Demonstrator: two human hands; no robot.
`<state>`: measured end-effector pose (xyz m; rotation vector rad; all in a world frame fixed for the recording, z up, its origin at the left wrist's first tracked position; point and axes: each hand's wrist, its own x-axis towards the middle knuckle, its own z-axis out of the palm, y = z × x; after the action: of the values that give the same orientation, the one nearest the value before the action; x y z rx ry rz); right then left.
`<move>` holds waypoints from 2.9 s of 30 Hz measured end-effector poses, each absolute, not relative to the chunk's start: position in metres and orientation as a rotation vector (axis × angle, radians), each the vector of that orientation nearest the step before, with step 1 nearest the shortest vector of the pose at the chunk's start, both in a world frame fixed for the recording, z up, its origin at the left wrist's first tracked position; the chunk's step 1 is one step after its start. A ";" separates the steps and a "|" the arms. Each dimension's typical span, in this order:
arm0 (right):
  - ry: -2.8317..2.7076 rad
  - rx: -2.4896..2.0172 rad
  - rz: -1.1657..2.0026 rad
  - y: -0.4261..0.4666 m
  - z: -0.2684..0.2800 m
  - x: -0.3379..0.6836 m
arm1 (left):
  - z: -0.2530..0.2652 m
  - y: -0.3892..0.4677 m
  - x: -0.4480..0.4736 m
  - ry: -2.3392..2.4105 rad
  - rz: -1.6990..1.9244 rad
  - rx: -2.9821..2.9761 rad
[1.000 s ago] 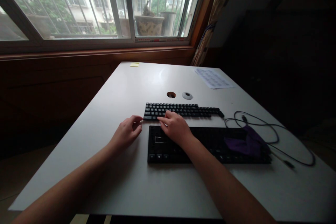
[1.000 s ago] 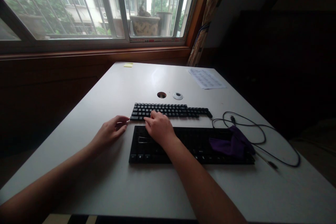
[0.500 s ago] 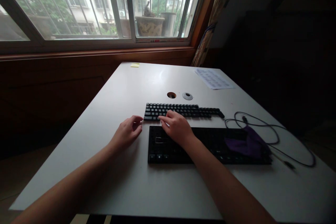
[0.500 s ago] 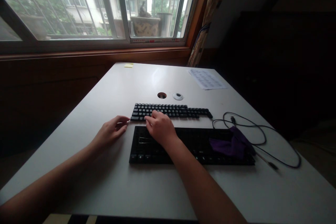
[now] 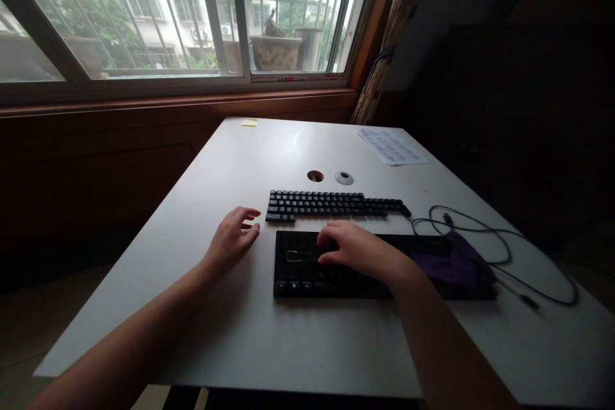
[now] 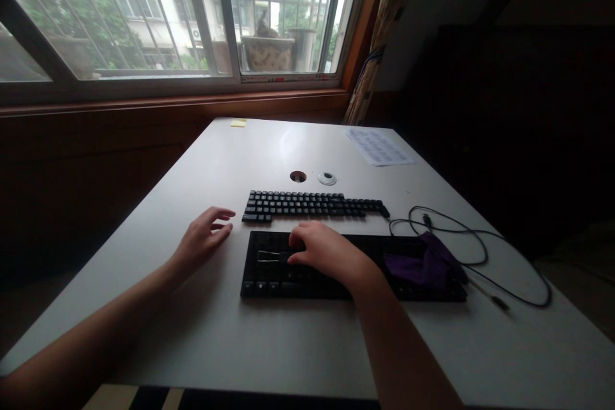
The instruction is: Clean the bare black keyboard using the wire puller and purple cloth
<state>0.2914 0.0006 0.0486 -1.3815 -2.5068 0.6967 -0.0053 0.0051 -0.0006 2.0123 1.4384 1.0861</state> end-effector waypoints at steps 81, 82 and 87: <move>-2.207 -1.465 0.293 -0.076 0.053 0.253 | 0.004 -0.035 0.028 0.968 0.713 2.328; -2.147 -1.489 0.415 -0.074 0.055 0.257 | 0.004 -0.035 0.028 0.968 0.712 2.327; -1.895 -1.509 0.701 -0.074 0.058 0.268 | 0.004 -0.035 0.027 0.972 0.702 2.327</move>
<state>0.2684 -0.0739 0.0580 -1.5089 -1.8951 0.7014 0.0273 -0.0354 0.0035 2.3267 0.9719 0.7024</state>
